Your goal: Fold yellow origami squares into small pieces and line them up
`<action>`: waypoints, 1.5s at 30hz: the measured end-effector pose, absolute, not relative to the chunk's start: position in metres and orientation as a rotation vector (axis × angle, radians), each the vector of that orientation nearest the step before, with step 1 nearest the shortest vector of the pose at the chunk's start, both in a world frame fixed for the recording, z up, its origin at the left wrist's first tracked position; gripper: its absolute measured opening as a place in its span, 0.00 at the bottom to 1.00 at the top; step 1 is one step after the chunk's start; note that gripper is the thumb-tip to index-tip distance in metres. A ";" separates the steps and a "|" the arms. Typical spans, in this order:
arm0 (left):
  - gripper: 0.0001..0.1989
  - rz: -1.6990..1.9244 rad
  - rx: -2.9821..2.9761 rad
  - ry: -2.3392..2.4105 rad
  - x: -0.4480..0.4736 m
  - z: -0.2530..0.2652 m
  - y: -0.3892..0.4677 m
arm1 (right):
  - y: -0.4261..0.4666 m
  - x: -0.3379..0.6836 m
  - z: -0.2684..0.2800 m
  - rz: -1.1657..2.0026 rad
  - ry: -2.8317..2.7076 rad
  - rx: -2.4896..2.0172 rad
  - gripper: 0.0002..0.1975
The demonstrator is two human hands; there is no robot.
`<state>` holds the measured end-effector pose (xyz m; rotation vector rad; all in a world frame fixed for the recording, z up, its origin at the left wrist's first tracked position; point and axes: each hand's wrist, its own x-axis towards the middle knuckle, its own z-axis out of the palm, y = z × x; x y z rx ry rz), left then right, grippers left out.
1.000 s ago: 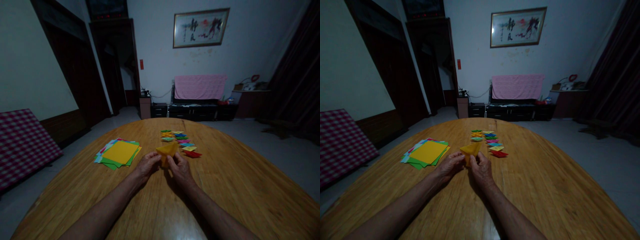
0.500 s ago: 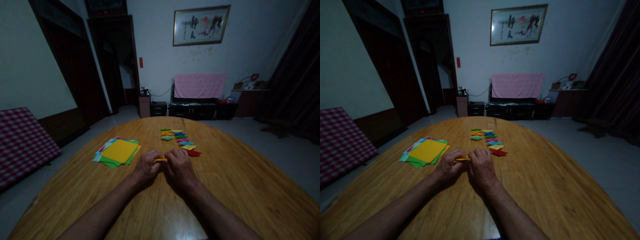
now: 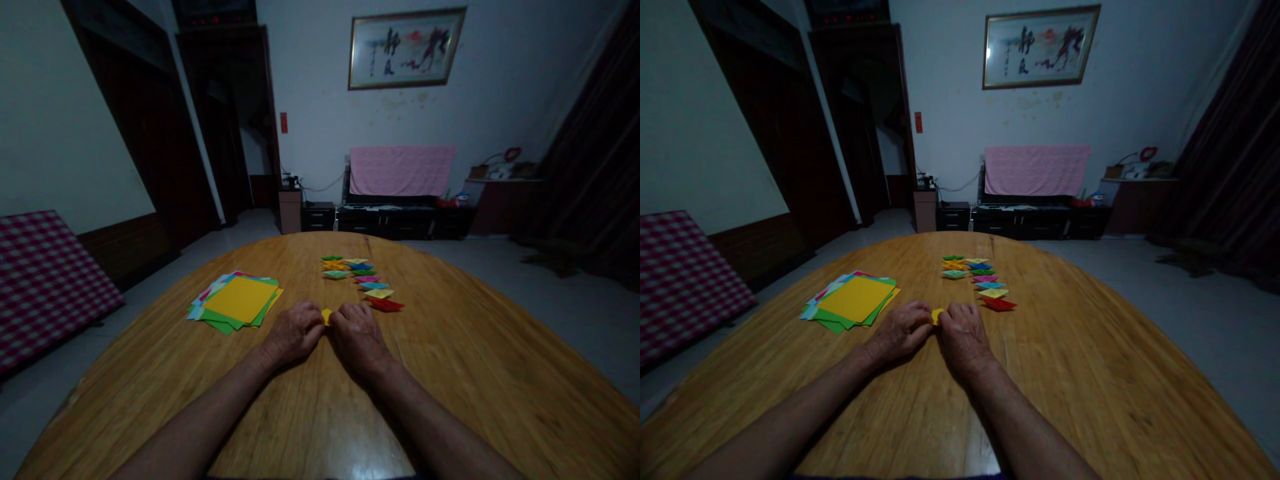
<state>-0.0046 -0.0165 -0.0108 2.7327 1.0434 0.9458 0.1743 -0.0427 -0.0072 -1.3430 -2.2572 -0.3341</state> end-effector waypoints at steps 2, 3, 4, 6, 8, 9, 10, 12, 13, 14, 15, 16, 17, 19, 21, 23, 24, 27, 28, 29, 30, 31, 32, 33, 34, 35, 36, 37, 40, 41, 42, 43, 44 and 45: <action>0.09 0.846 2.819 1.093 -0.005 -0.010 -0.017 | -0.045 0.175 -0.008 -0.269 -2.284 -1.367 0.05; 0.10 0.783 2.853 1.126 -0.005 -0.009 -0.018 | -0.046 0.175 -0.008 -0.238 -2.293 -1.383 0.05; 0.10 0.718 2.875 1.166 -0.005 -0.009 -0.018 | -0.046 0.175 -0.008 -0.208 -2.299 -1.397 0.06; 0.11 0.589 2.882 1.247 -0.005 -0.008 -0.018 | -0.047 0.176 -0.008 -0.153 -2.307 -1.421 0.07; 0.12 0.489 2.861 1.303 -0.004 -0.007 -0.019 | -0.048 0.177 -0.006 -0.103 -2.320 -1.427 0.07; 0.12 0.458 2.848 1.322 -0.004 -0.007 -0.019 | -0.048 0.177 -0.006 -0.081 -2.324 -1.429 0.07; 0.12 0.440 2.833 1.336 -0.005 -0.006 -0.019 | -0.048 0.178 -0.005 -0.063 -2.325 -1.432 0.07; 0.12 0.425 2.806 1.353 -0.006 -0.005 -0.018 | -0.048 0.178 -0.005 -0.036 -2.318 -1.435 0.08; 0.12 0.417 2.793 1.355 -0.007 -0.005 -0.018 | -0.048 0.178 -0.005 -0.024 -2.313 -1.434 0.08; 0.12 0.410 2.782 1.355 -0.009 -0.004 -0.018 | -0.048 0.178 -0.005 -0.013 -2.305 -1.433 0.09; 0.12 0.405 2.773 1.354 -0.011 -0.003 -0.017 | -0.048 0.178 -0.005 -0.004 -2.292 -1.434 0.09; 0.12 0.405 2.767 1.354 -0.012 -0.002 -0.017 | -0.048 0.178 -0.006 0.007 -2.277 -1.437 0.09; 0.12 0.407 2.760 1.354 -0.014 -0.001 -0.017 | -0.047 0.177 -0.006 0.017 -2.263 -1.442 0.09; 0.12 0.408 2.743 1.357 -0.016 0.000 -0.016 | -0.046 0.177 -0.008 0.028 -2.240 -1.449 0.10; 0.14 0.397 2.721 1.364 -0.017 0.002 -0.015 | -0.045 0.176 -0.009 0.031 -2.231 -1.456 0.11; 0.15 0.379 2.703 1.373 -0.017 0.004 -0.015 | -0.044 0.176 -0.010 0.028 -2.226 -1.461 0.11; 0.16 0.374 2.697 1.377 -0.016 0.004 -0.015 | -0.043 0.176 -0.011 0.028 -2.224 -1.464 0.10; 0.17 0.365 2.667 1.392 -0.015 0.006 -0.016 | -0.042 0.176 -0.012 0.030 -2.216 -1.474 0.11; 0.17 0.368 2.650 1.402 -0.015 0.007 -0.016 | -0.041 0.177 -0.012 0.037 -2.213 -1.478 0.11; 0.17 0.372 2.628 1.414 -0.015 0.007 -0.016 | -0.041 0.177 -0.011 0.049 -2.211 -1.482 0.11; 0.16 0.377 2.604 1.426 -0.015 0.007 -0.016 | -0.040 0.178 -0.011 0.066 -2.210 -1.483 0.11; 0.16 0.383 2.582 1.430 -0.016 0.008 -0.016 | -0.040 0.178 -0.010 0.086 -2.210 -1.483 0.10; 0.16 0.384 2.563 1.427 -0.017 0.008 -0.015 | -0.039 0.179 -0.010 0.104 -2.212 -1.480 0.10; 0.16 0.379 2.547 1.414 -0.018 0.008 -0.015 | -0.039 0.179 -0.009 0.117 -2.216 -1.476 0.10; 0.15 0.367 2.537 1.396 -0.019 0.009 -0.014 | -0.039 0.179 -0.008 0.123 -2.221 -1.474 0.10; 0.15 0.350 2.532 1.375 -0.021 0.010 -0.013 | -0.039 0.179 -0.008 0.124 -2.226 -1.476 0.10; 0.15 0.334 2.532 1.359 -0.022 0.011 -0.013 | -0.039 0.179 -0.007 0.121 -2.230 -1.481 0.10; 0.15 0.318 2.534 1.352 -0.023 0.012 -0.013 | -0.039 0.179 -0.007 0.117 -2.233 -1.488 0.10; 0.14 0.309 2.547 1.394 -0.021 0.014 -0.015 | -0.038 0.178 -0.006 0.115 -2.240 -1.505 0.11; 0.14 0.325 2.551 1.421 -0.019 0.014 -0.017 | -0.037 0.178 -0.006 0.118 -2.240 -1.509 0.11; 0.15 0.349 2.556 1.445 -0.017 0.013 -0.018 | -0.037 0.178 -0.007 0.121 -2.241 -1.511 0.11; 0.15 0.378 2.560 1.461 -0.014 0.012 -0.018 | -0.036 0.178 -0.007 0.123 -2.239 -1.515 0.11; 0.15 0.408 2.561 1.472 -0.012 0.010 -0.019 | -0.036 0.178 -0.007 0.125 -2.235 -1.521 0.11; 0.15 0.430 2.556 1.479 -0.010 0.009 -0.019 | -0.036 0.178 -0.007 0.129 -2.232 -1.525 0.11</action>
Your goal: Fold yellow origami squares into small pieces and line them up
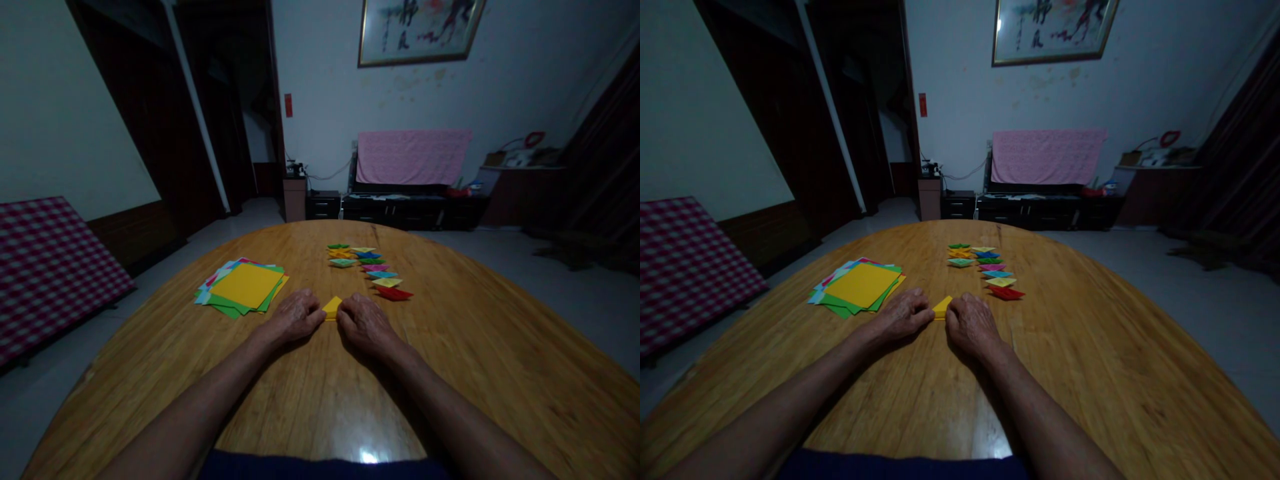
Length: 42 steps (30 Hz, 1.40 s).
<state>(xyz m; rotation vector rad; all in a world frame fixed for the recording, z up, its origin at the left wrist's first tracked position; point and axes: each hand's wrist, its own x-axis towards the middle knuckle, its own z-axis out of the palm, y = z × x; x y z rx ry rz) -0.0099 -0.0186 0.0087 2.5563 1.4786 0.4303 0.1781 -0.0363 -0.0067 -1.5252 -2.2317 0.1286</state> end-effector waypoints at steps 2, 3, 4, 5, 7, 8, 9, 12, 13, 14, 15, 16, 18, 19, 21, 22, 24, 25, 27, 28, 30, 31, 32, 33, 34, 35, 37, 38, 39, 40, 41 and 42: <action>0.14 0.452 2.531 1.482 -0.007 0.006 -0.017 | -0.037 0.178 -0.006 0.142 -2.229 -1.525 0.11; 0.14 0.453 2.517 1.484 -0.007 0.005 -0.016 | -0.037 0.179 -0.006 0.151 -2.229 -1.522 0.11; 0.14 0.452 2.506 1.483 -0.007 0.005 -0.015 | -0.037 0.179 -0.006 0.159 -2.229 -1.519 0.11; 0.14 0.444 2.503 1.478 -0.007 0.005 -0.014 | -0.037 0.179 -0.006 0.163 -2.228 -1.515 0.11; 0.14 0.414 2.516 1.454 -0.008 0.006 -0.012 | -0.037 0.178 -0.006 0.159 -2.220 -1.516 0.11; 0.14 0.397 2.523 1.441 -0.009 0.007 -0.011 | -0.037 0.178 -0.007 0.152 -2.214 -1.522 0.11; 0.14 0.383 2.527 1.435 -0.010 0.007 -0.011 | -0.038 0.177 -0.007 0.141 -2.205 -1.530 0.11; 0.13 0.357 2.505 1.490 -0.012 0.008 -0.010 | -0.038 0.175 -0.006 0.105 -2.177 -1.566 0.11; 0.12 0.354 2.495 1.522 -0.012 0.008 -0.009 | -0.038 0.174 -0.006 0.096 -2.167 -1.577 0.11; 0.12 0.352 2.489 1.548 -0.012 0.007 -0.009 | -0.038 0.173 -0.006 0.091 -2.161 -1.587 0.11; 0.12 0.352 2.487 1.566 -0.012 0.007 -0.009 | -0.038 0.173 -0.006 0.090 -2.155 -1.596 0.12; 0.12 0.352 2.489 1.572 -0.012 0.006 -0.009 | -0.038 0.173 -0.007 0.090 -2.151 -1.603 0.12; 0.12 0.351 2.497 1.574 -0.011 0.006 -0.009 | -0.037 0.173 -0.007 0.087 -2.143 -1.614 0.13; 0.12 0.346 2.496 1.578 -0.010 0.006 -0.009 | -0.036 0.173 -0.008 0.080 -2.141 -1.616 0.13; 0.12 0.343 2.490 1.590 -0.010 0.007 -0.009 | -0.035 0.173 -0.009 0.061 -2.141 -1.620 0.13; 0.12 0.346 2.487 1.597 -0.010 0.007 -0.010 | -0.034 0.173 -0.010 0.052 -2.138 -1.623 0.13; 0.12 0.352 2.484 1.603 -0.010 0.006 -0.010 | -0.034 0.174 -0.011 0.044 -2.128 -1.628 0.13; 0.13 0.351 2.485 1.603 -0.010 0.006 -0.009 | -0.034 0.174 -0.011 0.047 -2.121 -1.630 0.13; 0.13 0.353 2.487 1.597 -0.010 0.006 -0.009 | -0.033 0.174 -0.011 0.054 -2.109 -1.626 0.12; 0.13 0.351 2.488 1.593 -0.010 0.006 -0.009 | -0.033 0.174 -0.011 0.056 -2.109 -1.622 0.12; 0.12 0.353 2.482 1.597 -0.010 0.006 -0.008 | -0.033 0.174 -0.011 0.048 -2.109 -1.625 0.12; 0.12 0.357 2.479 1.600 -0.010 0.006 -0.008 | -0.033 0.174 -0.011 0.041 -2.110 -1.628 0.11; 0.12 0.358 2.476 1.602 -0.010 0.006 -0.007 | -0.033 0.174 -0.010 0.036 -2.113 -1.631 0.11; 0.12 0.357 2.475 1.602 -0.010 0.006 -0.007 | -0.033 0.174 -0.010 0.033 -2.116 -1.632 0.11; 0.12 0.357 2.475 1.596 -0.010 0.006 -0.007 | -0.033 0.174 -0.010 0.033 -2.118 -1.630 0.10; 0.12 0.356 2.475 1.588 -0.010 0.006 -0.006 | -0.032 0.174 -0.010 0.037 -2.121 -1.627 0.10; 0.12 0.344 2.468 1.579 -0.011 0.006 -0.005 | -0.032 0.174 -0.011 0.048 -2.119 -1.622 0.10; 0.12 0.333 2.462 1.579 -0.011 0.006 -0.005 | -0.031 0.174 -0.011 0.051 -2.114 -1.622 0.10; 0.12 0.324 2.457 1.583 -0.011 0.006 -0.005 | -0.031 0.174 -0.011 0.056 -2.109 -1.622 0.09; 0.12 0.313 2.451 1.588 -0.011 0.006 -0.005 | -0.031 0.174 -0.012 0.061 -2.104 -1.624 0.09; 0.12 0.304 2.445 1.591 -0.011 0.007 -0.005 | -0.030 0.174 -0.012 0.066 -2.101 -1.627 0.09; 0.12 0.298 2.439 1.591 -0.010 0.007 -0.005 | -0.030 0.174 -0.012 0.071 -2.098 -1.630 0.09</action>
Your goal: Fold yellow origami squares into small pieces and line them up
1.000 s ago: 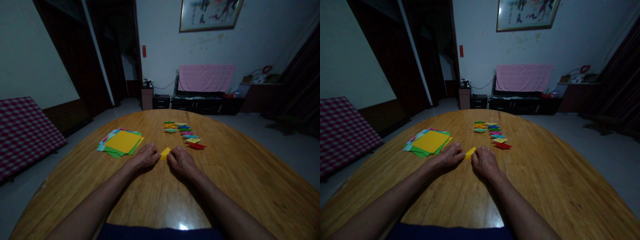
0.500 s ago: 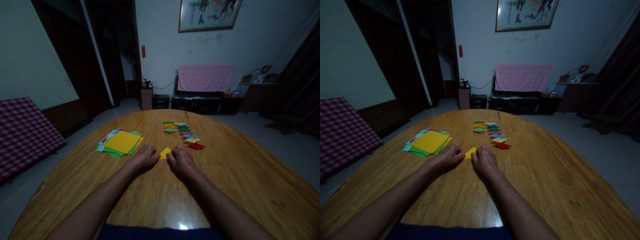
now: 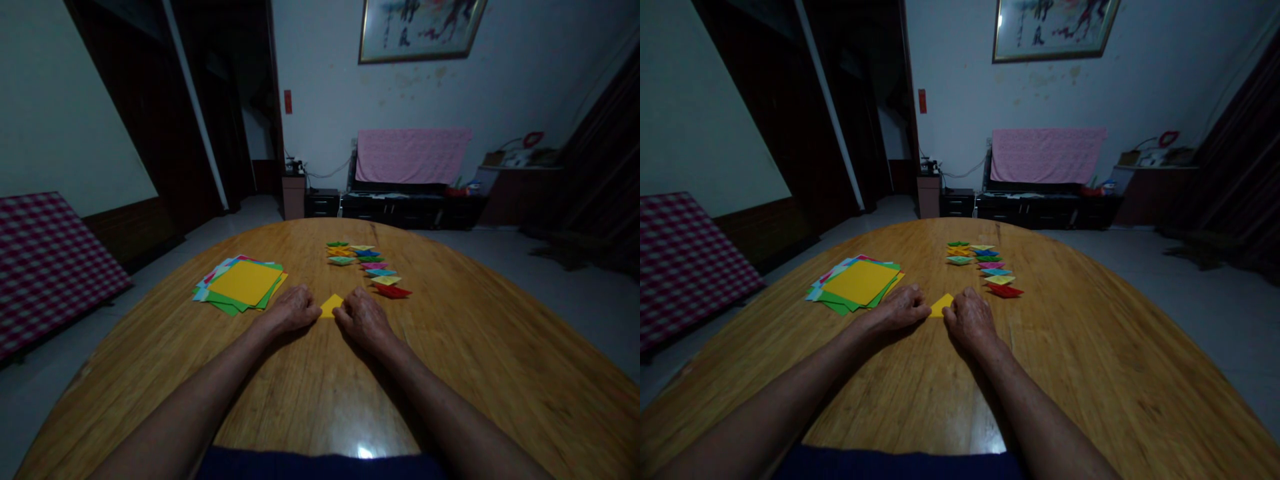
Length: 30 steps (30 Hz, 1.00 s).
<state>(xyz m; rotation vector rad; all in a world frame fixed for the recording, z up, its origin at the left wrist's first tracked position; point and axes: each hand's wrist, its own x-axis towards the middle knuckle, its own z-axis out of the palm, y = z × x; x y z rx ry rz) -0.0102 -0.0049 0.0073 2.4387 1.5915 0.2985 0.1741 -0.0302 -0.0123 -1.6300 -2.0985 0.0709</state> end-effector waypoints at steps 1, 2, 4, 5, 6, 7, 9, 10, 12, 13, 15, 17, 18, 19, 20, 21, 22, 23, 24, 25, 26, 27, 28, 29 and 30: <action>0.12 0.297 2.432 1.594 -0.010 0.008 -0.005 | -0.030 0.174 -0.012 0.074 -2.098 -1.633 0.09; 0.12 0.295 2.426 1.594 -0.010 0.009 -0.006 | -0.030 0.174 -0.013 0.075 -2.097 -1.633 0.08; 0.12 0.285 2.420 1.596 -0.009 0.010 -0.007 | -0.030 0.174 -0.013 0.070 -2.095 -1.629 0.08; 0.12 0.282 2.419 1.598 -0.009 0.010 -0.007 | -0.030 0.174 -0.013 0.069 -2.094 -1.627 0.08; 0.12 0.282 2.421 1.596 -0.009 0.010 -0.007 | -0.030 0.174 -0.013 0.069 -2.093 -1.626 0.08; 0.12 0.286 2.427 1.593 -0.009 0.010 -0.007 | -0.030 0.174 -0.013 0.071 -2.092 -1.626 0.08; 0.12 0.307 2.445 1.586 -0.009 0.009 -0.007 | -0.030 0.174 -0.013 0.075 -2.093 -1.632 0.08; 0.11 0.317 2.454 1.586 -0.009 0.008 -0.007 | -0.031 0.174 -0.012 0.076 -2.094 -1.637 0.09; 0.11 0.323 2.462 1.598 -0.010 0.007 -0.006 | -0.031 0.174 -0.012 0.078 -2.097 -1.647 0.09; 0.11 0.321 2.461 1.605 -0.010 0.006 -0.006 | -0.032 0.174 -0.011 0.078 -2.097 -1.649 0.09; 0.12 0.313 2.460 1.607 -0.010 0.004 -0.005 | -0.032 0.174 -0.011 0.081 -2.097 -1.648 0.09; 0.12 0.309 2.466 1.602 -0.010 0.003 -0.005 | -0.032 0.174 -0.011 0.076 -2.097 -1.644 0.09; 0.12 0.309 2.470 1.604 -0.010 0.002 -0.005 | -0.032 0.174 -0.012 0.070 -2.098 -1.641 0.09; 0.13 0.301 2.471 1.610 -0.010 0.002 -0.005 | -0.032 0.175 -0.012 0.064 -2.100 -1.639 0.10; 0.13 0.288 2.467 1.619 -0.010 0.003 -0.005 | -0.032 0.175 -0.012 0.058 -2.102 -1.636 0.10; 0.13 0.272 2.460 1.626 -0.010 0.003 -0.005 | -0.032 0.175 -0.012 0.053 -2.103 -1.632 0.10; 0.13 0.257 2.452 1.629 -0.010 0.004 -0.005 | -0.032 0.175 -0.012 0.052 -2.103 -1.628 0.10; 0.13 0.246 2.447 1.624 -0.010 0.005 -0.005 | -0.032 0.175 -0.012 0.052 -2.103 -1.627 0.10; 0.12 0.238 2.446 1.612 -0.010 0.007 -0.006 | -0.032 0.175 -0.012 0.053 -2.101 -1.629 0.10; 0.12 0.241 2.449 1.600 -0.010 0.008 -0.006 | -0.032 0.174 -0.012 0.055 -2.101 -1.632 0.10; 0.12 0.245 2.455 1.588 -0.010 0.009 -0.007 | -0.032 0.174 -0.012 0.056 -2.101 -1.637 0.09; 0.12 0.242 2.459 1.578 -0.010 0.011 -0.008 | -0.031 0.174 -0.012 0.056 -2.101 -1.642 0.09; 0.13 0.235 2.461 1.571 -0.010 0.012 -0.008 | -0.031 0.174 -0.012 0.056 -2.102 -1.645 0.09; 0.13 0.230 2.463 1.567 -0.010 0.013 -0.009 | -0.031 0.174 -0.012 0.053 -2.102 -1.646 0.09; 0.13 0.228 2.464 1.569 -0.010 0.013 -0.010 | -0.031 0.174 -0.012 0.050 -2.102 -1.644 0.09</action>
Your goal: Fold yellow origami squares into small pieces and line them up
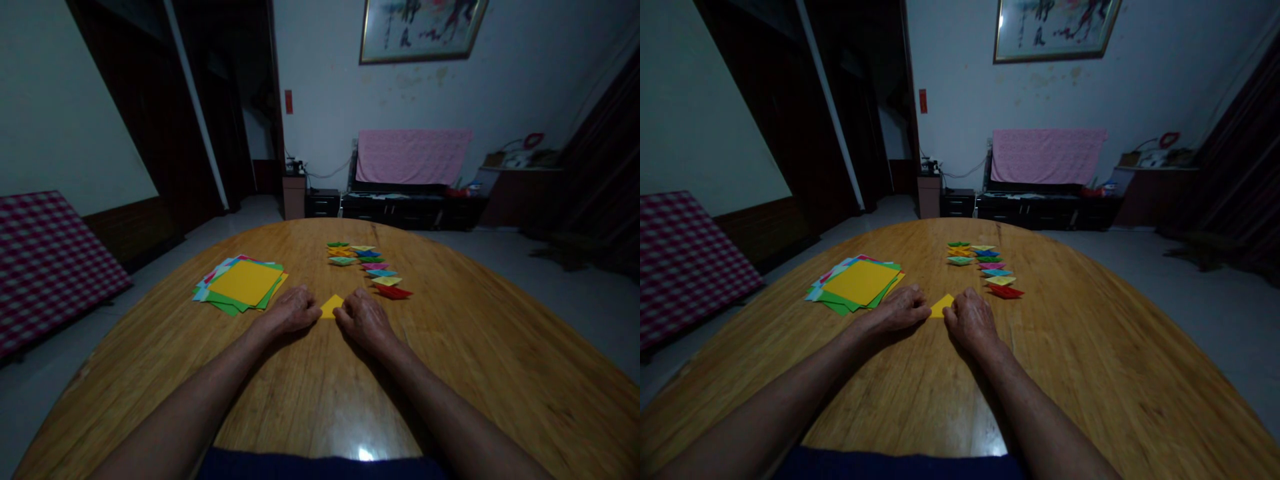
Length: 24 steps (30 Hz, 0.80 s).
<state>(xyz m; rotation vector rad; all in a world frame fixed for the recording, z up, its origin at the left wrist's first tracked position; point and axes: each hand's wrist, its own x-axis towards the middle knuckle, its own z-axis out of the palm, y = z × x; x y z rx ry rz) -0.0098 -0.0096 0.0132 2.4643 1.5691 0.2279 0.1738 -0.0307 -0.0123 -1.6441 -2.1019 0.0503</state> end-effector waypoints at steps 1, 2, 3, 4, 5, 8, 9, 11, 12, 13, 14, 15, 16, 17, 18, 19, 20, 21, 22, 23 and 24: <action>0.12 0.228 2.466 1.573 -0.010 0.014 -0.010 | -0.031 0.174 -0.012 0.048 -2.102 -1.643 0.09; 0.12 0.230 2.471 1.577 -0.009 0.014 -0.011 | -0.030 0.174 -0.012 0.049 -2.102 -1.642 0.09; 0.12 0.233 2.477 1.581 -0.009 0.014 -0.011 | -0.030 0.174 -0.012 0.050 -2.103 -1.641 0.09; 0.12 0.235 2.481 1.590 -0.008 0.014 -0.012 | -0.031 0.174 -0.012 0.052 -2.104 -1.642 0.09; 0.12 0.232 2.482 1.599 -0.008 0.014 -0.012 | -0.031 0.174 -0.011 0.054 -2.105 -1.646 0.09; 0.12 0.209 2.478 1.622 -0.007 0.013 -0.012 | -0.031 0.173 -0.011 0.059 -2.102 -1.660 0.09; 0.12 0.206 2.478 1.627 -0.007 0.013 -0.012 | -0.031 0.173 -0.011 0.058 -2.101 -1.663 0.09; 0.12 0.211 2.486 1.621 -0.007 0.013 -0.011 | -0.030 0.174 -0.011 0.060 -2.100 -1.659 0.09; 0.12 0.218 2.489 1.617 -0.007 0.012 -0.011 | -0.030 0.174 -0.012 0.063 -2.099 -1.655 0.09; 0.12 0.230 2.492 1.614 -0.007 0.012 -0.010 | -0.030 0.174 -0.012 0.069 -2.096 -1.652 0.08; 0.12 0.240 2.494 1.609 -0.008 0.012 -0.010 | -0.030 0.174 -0.012 0.078 -2.089 -1.649 0.08; 0.12 0.246 2.491 1.606 -0.008 0.013 -0.010 | -0.030 0.174 -0.012 0.090 -2.079 -1.646 0.07; 0.11 0.249 2.482 1.605 -0.008 0.013 -0.011 | -0.031 0.173 -0.012 0.104 -2.068 -1.641 0.06; 0.11 0.253 2.467 1.605 -0.008 0.014 -0.011 | -0.032 0.173 -0.012 0.116 -2.059 -1.635 0.05; 0.11 0.254 2.447 1.603 -0.008 0.014 -0.011 | -0.032 0.172 -0.011 0.124 -2.056 -1.626 0.04; 0.11 0.257 2.427 1.597 -0.008 0.015 -0.012 | -0.033 0.172 -0.011 0.129 -2.059 -1.617 0.03; 0.11 0.260 2.409 1.590 -0.008 0.015 -0.012 | -0.034 0.172 -0.011 0.131 -2.069 -1.607 0.03; 0.10 0.268 2.397 1.586 -0.009 0.016 -0.012 | -0.034 0.171 -0.011 0.130 -2.079 -1.598 0.03; 0.10 0.279 2.392 1.584 -0.009 0.016 -0.013 | -0.035 0.171 -0.011 0.128 -2.086 -1.590 0.04; 0.09 0.286 2.392 1.583 -0.009 0.015 -0.013 | -0.035 0.171 -0.012 0.127 -2.090 -1.584 0.04; 0.09 0.293 2.396 1.583 -0.009 0.015 -0.012 | -0.035 0.172 -0.013 0.127 -2.090 -1.578 0.05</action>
